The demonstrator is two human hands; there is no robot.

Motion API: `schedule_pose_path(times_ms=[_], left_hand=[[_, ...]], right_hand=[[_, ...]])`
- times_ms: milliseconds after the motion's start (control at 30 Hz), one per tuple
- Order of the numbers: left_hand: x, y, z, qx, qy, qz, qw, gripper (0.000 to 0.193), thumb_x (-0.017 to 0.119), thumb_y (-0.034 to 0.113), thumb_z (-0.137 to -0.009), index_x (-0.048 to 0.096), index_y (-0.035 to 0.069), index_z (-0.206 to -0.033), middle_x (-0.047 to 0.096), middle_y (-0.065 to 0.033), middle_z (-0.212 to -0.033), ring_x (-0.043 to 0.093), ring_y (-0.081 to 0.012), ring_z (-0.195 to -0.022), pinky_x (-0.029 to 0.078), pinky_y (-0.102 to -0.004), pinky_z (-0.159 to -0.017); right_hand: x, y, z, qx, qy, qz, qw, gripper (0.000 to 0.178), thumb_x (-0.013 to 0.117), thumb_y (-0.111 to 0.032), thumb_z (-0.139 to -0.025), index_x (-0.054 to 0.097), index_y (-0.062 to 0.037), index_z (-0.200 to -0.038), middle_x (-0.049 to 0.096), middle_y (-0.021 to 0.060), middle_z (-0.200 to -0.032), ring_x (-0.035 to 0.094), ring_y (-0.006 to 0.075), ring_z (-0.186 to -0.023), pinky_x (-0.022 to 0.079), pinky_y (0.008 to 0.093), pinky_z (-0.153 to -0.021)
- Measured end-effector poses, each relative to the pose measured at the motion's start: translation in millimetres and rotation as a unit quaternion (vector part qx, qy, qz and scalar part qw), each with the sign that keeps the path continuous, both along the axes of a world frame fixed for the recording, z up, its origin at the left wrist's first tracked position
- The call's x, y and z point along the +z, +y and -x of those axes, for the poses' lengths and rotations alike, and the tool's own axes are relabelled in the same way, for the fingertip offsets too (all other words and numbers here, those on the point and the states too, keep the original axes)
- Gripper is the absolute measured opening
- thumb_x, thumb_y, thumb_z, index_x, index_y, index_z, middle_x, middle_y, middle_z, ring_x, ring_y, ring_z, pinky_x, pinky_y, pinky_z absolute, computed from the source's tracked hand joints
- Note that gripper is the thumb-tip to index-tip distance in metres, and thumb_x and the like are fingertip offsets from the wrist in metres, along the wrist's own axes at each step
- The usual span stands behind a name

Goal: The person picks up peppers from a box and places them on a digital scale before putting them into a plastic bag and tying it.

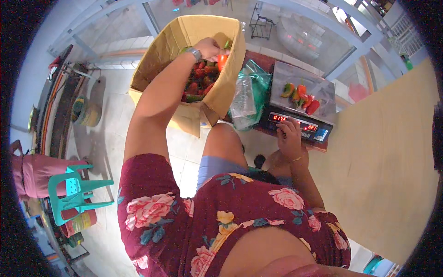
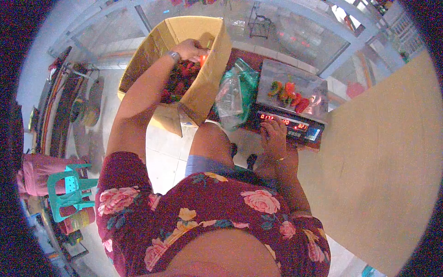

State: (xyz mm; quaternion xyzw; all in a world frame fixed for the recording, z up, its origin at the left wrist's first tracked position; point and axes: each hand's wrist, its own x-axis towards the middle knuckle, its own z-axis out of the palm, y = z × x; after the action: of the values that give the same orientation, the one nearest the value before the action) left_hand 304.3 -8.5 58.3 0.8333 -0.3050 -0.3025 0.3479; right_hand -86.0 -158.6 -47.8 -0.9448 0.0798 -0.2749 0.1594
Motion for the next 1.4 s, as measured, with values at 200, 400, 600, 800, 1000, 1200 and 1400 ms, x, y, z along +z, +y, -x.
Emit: schedule_pose_path(times_ms=[200,400,600,800,1000,1200,1400], left_hand=[[13.8,-1.8,12.5,0.048,0.055,0.132,0.988,0.047,0.071,0.030,-0.075,0.059,-0.006,-0.102,0.063,-0.0112,-0.087,0.062,-0.0149,-0.070,0.054,-0.0263,-0.063],[39.9,21.0,30.4,0.063,-0.108,0.171,0.977,0.038,0.067,0.025,-0.080,0.058,-0.005,-0.101,0.062,-0.0099,-0.094,0.062,-0.0153,-0.081,0.054,-0.0282,-0.072],[49.2,39.0,36.4,0.022,0.176,0.453,0.874,0.019,0.048,0.008,-0.090,0.053,0.000,-0.107,0.059,-0.0071,-0.101,0.059,-0.0163,-0.091,0.051,-0.0293,-0.083],[6.8,50.5,3.7,0.121,0.270,0.344,0.891,0.024,0.047,0.008,-0.091,0.047,0.000,-0.113,0.057,-0.0086,-0.104,0.058,-0.0171,-0.092,0.050,-0.0326,-0.083],[12.0,30.5,42.0,0.029,0.301,0.253,0.919,0.030,0.054,0.017,-0.089,0.048,0.000,-0.113,0.057,-0.0076,-0.103,0.057,-0.0184,-0.094,0.048,-0.0321,-0.085],[5.2,33.5,60.9,0.007,0.292,0.192,0.937,0.040,0.056,0.021,-0.088,0.046,-0.001,-0.120,0.055,-0.0070,-0.110,0.055,-0.0165,-0.097,0.046,-0.0311,-0.088],[-14.4,29.5,-19.9,-0.067,-0.260,-0.132,0.954,0.041,0.063,0.029,-0.077,0.059,0.007,-0.111,0.062,-0.0075,-0.101,0.060,-0.0229,-0.084,0.048,-0.0361,-0.074]], right_hand=[[-5.9,-0.6,9.7,-0.008,0.009,-0.010,1.000,0.020,0.062,-0.008,-0.071,0.062,-0.0067,-0.090,0.059,0.0099,-0.099,0.048,0.0325,-0.109,0.035,0.0436,-0.094],[-3.5,-2.7,18.2,-0.008,0.009,-0.021,1.000,0.016,0.061,-0.007,-0.072,0.062,-0.0061,-0.088,0.060,0.0093,-0.097,0.048,0.0323,-0.109,0.036,0.0423,-0.094],[-1.1,-0.7,27.8,-0.024,0.016,-0.040,0.999,0.014,0.061,-0.004,-0.072,0.062,-0.0057,-0.086,0.060,0.0086,-0.096,0.046,0.0318,-0.111,0.036,0.0404,-0.095],[4.6,7.6,40.0,-0.037,0.028,-0.042,0.998,0.014,0.060,-0.004,-0.073,0.061,-0.0055,-0.087,0.059,0.0088,-0.097,0.046,0.0320,-0.111,0.036,0.0408,-0.096],[1.7,5.1,48.9,-0.050,0.056,-0.052,0.996,0.014,0.061,-0.007,-0.075,0.061,-0.0054,-0.089,0.059,0.0084,-0.099,0.046,0.0299,-0.111,0.037,0.0395,-0.095],[2.9,1.8,44.9,-0.034,0.059,-0.037,0.997,0.014,0.060,-0.010,-0.077,0.061,-0.0051,-0.090,0.059,0.0080,-0.100,0.046,0.0279,-0.112,0.039,0.0374,-0.094],[4.9,-4.5,52.9,-0.064,0.087,-0.064,0.992,0.014,0.059,-0.008,-0.077,0.061,-0.0047,-0.090,0.059,0.0090,-0.100,0.047,0.0291,-0.111,0.038,0.0386,-0.095]])
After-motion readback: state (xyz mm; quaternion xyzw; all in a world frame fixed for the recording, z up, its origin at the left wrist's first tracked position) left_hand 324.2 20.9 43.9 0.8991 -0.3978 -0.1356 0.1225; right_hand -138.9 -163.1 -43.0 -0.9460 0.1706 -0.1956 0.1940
